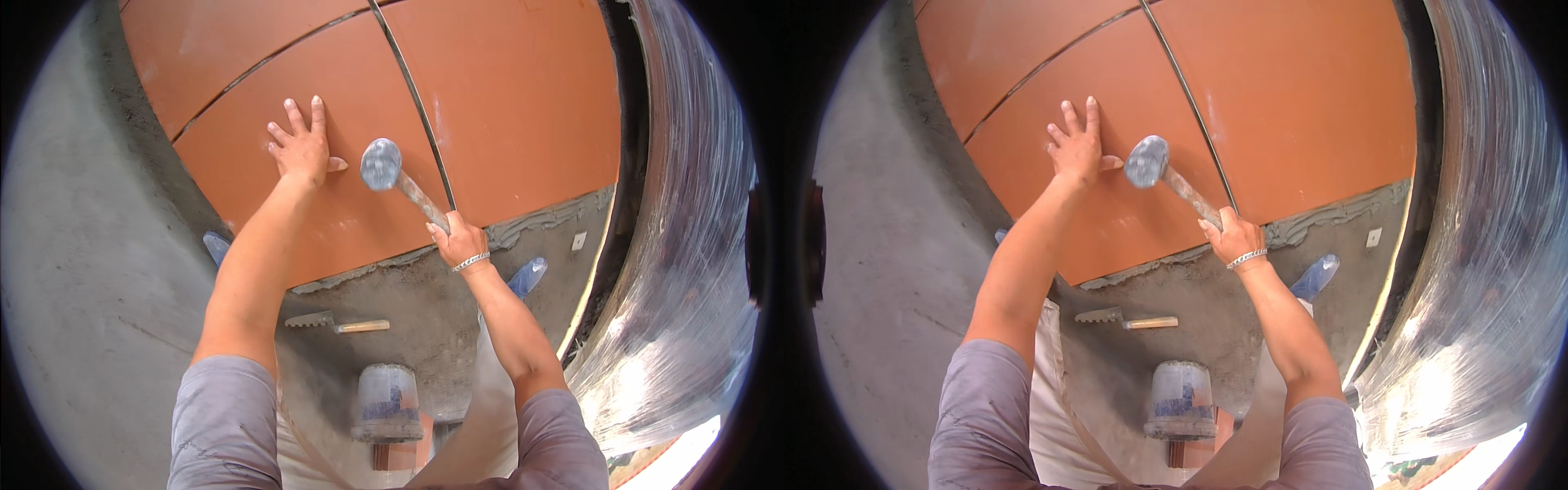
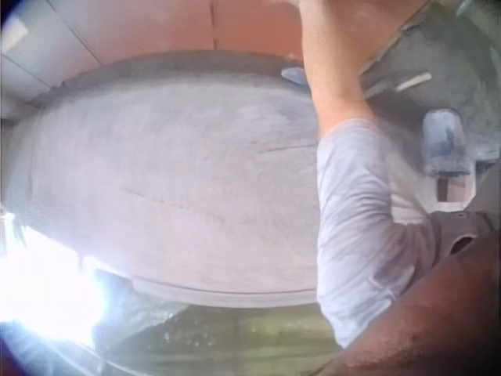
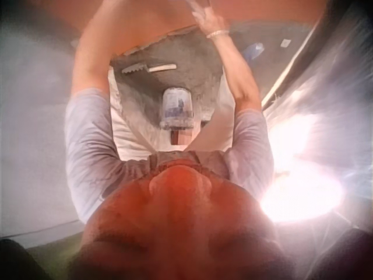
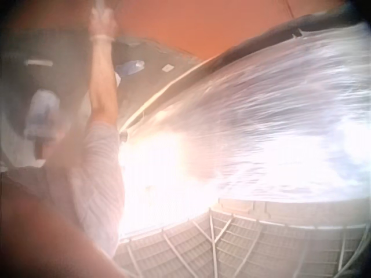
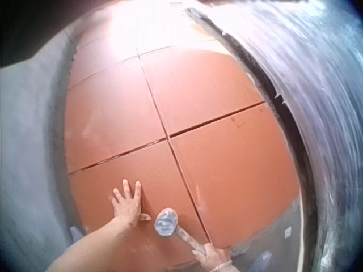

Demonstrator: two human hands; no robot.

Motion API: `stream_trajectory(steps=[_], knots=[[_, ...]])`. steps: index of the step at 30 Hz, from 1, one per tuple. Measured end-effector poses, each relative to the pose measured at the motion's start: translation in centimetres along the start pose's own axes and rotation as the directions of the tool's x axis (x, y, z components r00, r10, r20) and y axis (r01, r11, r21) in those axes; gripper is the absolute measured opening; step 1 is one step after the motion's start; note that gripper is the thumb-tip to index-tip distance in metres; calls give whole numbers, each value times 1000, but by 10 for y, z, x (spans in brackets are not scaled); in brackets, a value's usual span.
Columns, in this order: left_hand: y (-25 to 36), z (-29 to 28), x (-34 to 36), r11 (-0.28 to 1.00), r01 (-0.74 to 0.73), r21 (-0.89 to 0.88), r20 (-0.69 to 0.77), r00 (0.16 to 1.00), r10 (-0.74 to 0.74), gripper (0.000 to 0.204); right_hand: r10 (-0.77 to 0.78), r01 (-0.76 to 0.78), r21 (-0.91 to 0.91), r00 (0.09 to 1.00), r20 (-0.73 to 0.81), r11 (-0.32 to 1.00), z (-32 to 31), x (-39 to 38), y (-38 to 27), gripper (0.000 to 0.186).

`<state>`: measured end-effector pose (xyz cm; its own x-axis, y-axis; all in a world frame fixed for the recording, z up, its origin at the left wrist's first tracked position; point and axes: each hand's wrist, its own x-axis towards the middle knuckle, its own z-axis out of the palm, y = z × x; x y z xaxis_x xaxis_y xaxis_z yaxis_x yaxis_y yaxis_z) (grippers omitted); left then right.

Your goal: The person scoops cement from a bucket with a trowel, spreads it on the floor, places a terracotta tile, and taps it with a rubber mallet to level it. The person repeats this process for multiple tiles.

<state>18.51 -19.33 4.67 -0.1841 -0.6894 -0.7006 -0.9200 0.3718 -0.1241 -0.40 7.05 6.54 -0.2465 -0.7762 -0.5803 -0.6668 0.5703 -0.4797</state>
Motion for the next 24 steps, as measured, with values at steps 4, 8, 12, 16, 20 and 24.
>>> stream_trajectory(steps=[4, 8, 12, 16, 20, 24], knots=[[3, -1, -2, 999, 25, -24, -9, 1000, -25, 125, 187, -164, -151, 970, 156, 975, -10, -16, -1, 44], [19, 8, -28, 998, 54, -45, -35, 998, -56, 114, 66, -73, 109, 995, 69, 991, -42, -57, 6, 38], [56, 42, -89, 998, -33, -59, 215, 976, 45, 109, 51, -24, 268, 994, -93, 963, -100, -112, 53, 38], [74, 52, -104, 997, -37, -66, 320, 946, 57, 107, 152, -109, 217, 970, -191, 970, -145, -122, 123, 40], [65, 64, -95, 998, -57, -41, 376, 924, 68, 97, 173, -105, 279, 957, -233, 955, -168, -108, 175, 41], [43, 106, -81, 997, -81, 6, 325, 943, 75, 96, 170, -116, 286, 971, -170, 951, -183, -108, 201, 43]])
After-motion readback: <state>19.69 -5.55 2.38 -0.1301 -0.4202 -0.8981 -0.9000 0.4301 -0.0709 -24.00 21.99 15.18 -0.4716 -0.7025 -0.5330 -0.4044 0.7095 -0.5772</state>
